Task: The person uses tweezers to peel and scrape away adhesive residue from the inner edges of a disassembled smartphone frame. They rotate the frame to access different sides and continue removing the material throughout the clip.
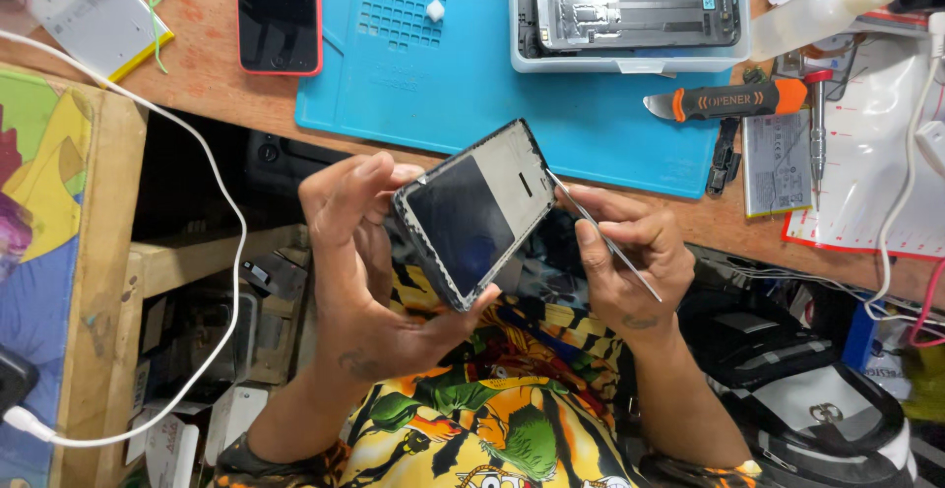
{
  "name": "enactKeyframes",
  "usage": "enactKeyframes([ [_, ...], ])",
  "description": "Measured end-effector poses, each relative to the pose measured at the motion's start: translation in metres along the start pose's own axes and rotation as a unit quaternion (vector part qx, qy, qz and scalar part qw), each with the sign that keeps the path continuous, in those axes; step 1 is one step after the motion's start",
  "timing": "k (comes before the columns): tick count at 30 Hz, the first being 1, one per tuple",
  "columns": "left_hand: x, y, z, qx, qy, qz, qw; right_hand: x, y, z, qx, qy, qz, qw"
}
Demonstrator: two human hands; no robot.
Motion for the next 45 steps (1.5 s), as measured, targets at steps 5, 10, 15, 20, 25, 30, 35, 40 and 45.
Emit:
enactKeyframes([
  [5,0.009,0.001,0.011,0.02,-0.067,-0.015,0.997,-0.003,-0.002,0.0,0.003,0.014,0.009,1.0],
  [10,0.03,0.0,0.022,0.016,-0.033,-0.024,0.999,-0.004,0.0,0.001,0.006,0.019,0.015,1.0],
  [15,0.055,-0.003,0.035,-0.002,-0.15,-0.058,0.987,-0.001,0.0,-0.009,0.002,0.024,-0.001,1.0],
  [20,0.069,-0.005,0.028,-0.027,-0.12,-0.045,0.991,-0.002,-0.007,-0.02,-0.015,-0.025,0.005,1.0],
  [25,0.073,-0.006,0.031,-0.031,-0.158,-0.01,0.987,-0.006,-0.01,-0.016,-0.012,0.035,0.015,0.999],
  [30,0.074,-0.012,0.034,-0.03,-0.189,-0.002,0.982,-0.005,-0.01,-0.013,-0.016,0.086,0.026,0.996],
  [35,0.071,-0.015,0.036,-0.039,-0.179,0.006,0.983,-0.004,-0.011,-0.013,-0.026,0.063,0.039,0.997],
  [40,0.068,-0.016,0.036,-0.039,-0.164,0.009,0.986,-0.002,-0.013,-0.013,-0.03,0.029,0.036,0.998],
  [45,0.063,-0.015,0.037,-0.038,-0.142,0.018,0.989,0.0,-0.012,-0.013,-0.029,-0.005,0.043,0.999],
])
Point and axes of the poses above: each hand's wrist, its own y-axis towards the middle knuckle, its own z-axis out of the palm, x = y × z, the point moved 9 cm from there along y, towards the middle knuckle
